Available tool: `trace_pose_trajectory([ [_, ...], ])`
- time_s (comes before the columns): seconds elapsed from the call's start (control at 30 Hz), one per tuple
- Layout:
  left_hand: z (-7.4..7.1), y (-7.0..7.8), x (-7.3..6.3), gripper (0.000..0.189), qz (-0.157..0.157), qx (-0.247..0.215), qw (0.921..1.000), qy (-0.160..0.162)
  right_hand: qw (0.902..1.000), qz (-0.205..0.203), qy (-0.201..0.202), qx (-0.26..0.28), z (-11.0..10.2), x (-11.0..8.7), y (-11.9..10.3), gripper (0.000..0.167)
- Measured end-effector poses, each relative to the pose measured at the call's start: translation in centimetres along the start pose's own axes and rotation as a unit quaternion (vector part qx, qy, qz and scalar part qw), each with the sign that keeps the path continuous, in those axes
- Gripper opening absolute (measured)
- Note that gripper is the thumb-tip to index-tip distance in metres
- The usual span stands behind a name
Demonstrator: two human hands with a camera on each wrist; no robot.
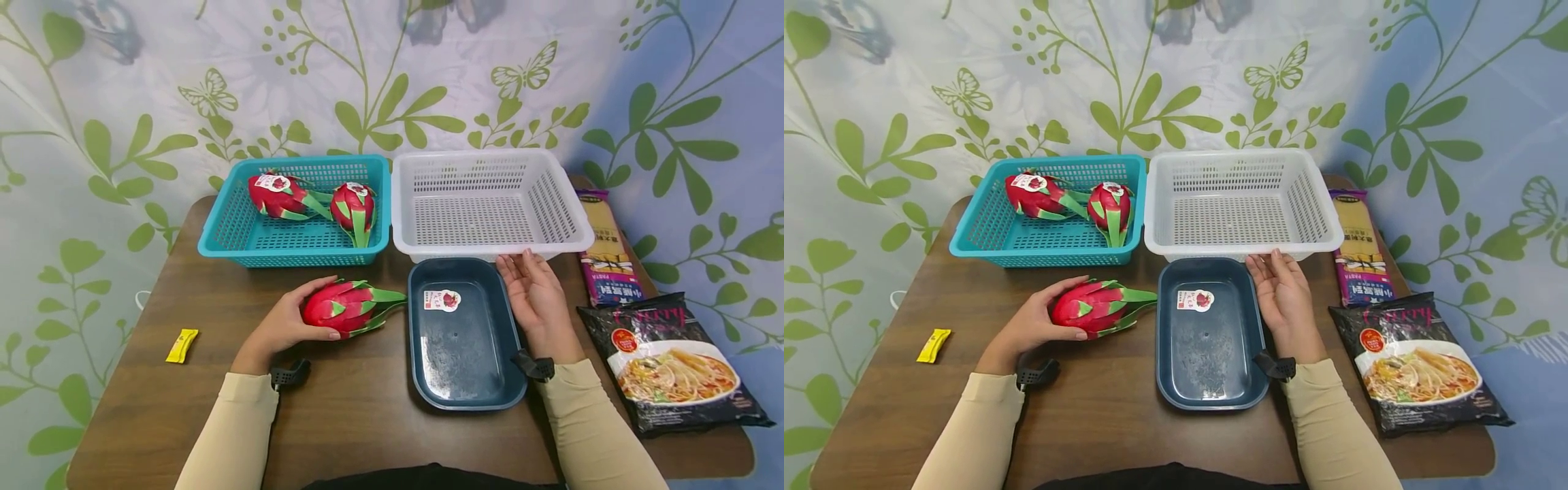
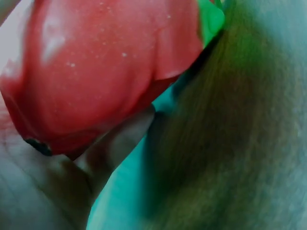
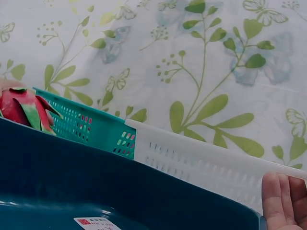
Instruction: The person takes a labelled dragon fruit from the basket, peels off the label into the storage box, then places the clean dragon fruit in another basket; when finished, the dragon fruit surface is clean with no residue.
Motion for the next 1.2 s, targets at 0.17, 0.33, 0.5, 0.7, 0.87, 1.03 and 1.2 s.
trace_pose_trajectory([
  [0.17, -0.4, 0.4, -0.1, 0.096, 0.018, 0.015, 0.9997, -0.001, 1.0000, -0.007, 0.002, 0.004, -0.2, -0.2, -0.1, 0.027],
  [0.33, -2.0, 1.5, -0.8, 0.093, 0.044, 0.003, 0.9990, 0.009, 0.9999, -0.014, 0.003, -0.008, -0.2, -0.2, -0.3, 0.028],
  [0.5, -3.9, 3.6, -1.9, 0.093, 0.085, -0.013, 0.9959, 0.028, 0.9999, -0.011, -0.005, -0.009, 0.1, -0.1, -0.3, 0.029],
  [0.7, -5.4, 6.9, -1.5, 0.094, 0.136, -0.006, 0.9889, 0.061, 0.9998, -0.011, -0.010, -0.010, 0.4, 0.1, -0.2, 0.029],
  [0.87, -5.3, 9.4, 1.3, 0.092, 0.149, -0.024, 0.9867, 0.060, 0.9997, -0.013, -0.013, -0.016, 0.4, 0.4, -0.2, 0.031],
  [1.03, -4.5, 12.2, 5.5, 0.088, 0.158, -0.011, 0.9856, 0.059, 0.9999, -0.009, -0.007, -0.009, 0.2, 0.3, -0.2, 0.032],
  [1.2, -3.3, 14.5, 10.7, 0.090, 0.156, 0.024, 0.9865, 0.044, 1.0000, -0.004, -0.004, -0.006, 0.1, 0.2, 0.0, 0.030],
])
Point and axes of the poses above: each hand's wrist, its own x-axis towards the middle knuckle, its own z-axis out of the palm, y = z × x, the point moved 8 cm from there along x, towards the middle knuckle
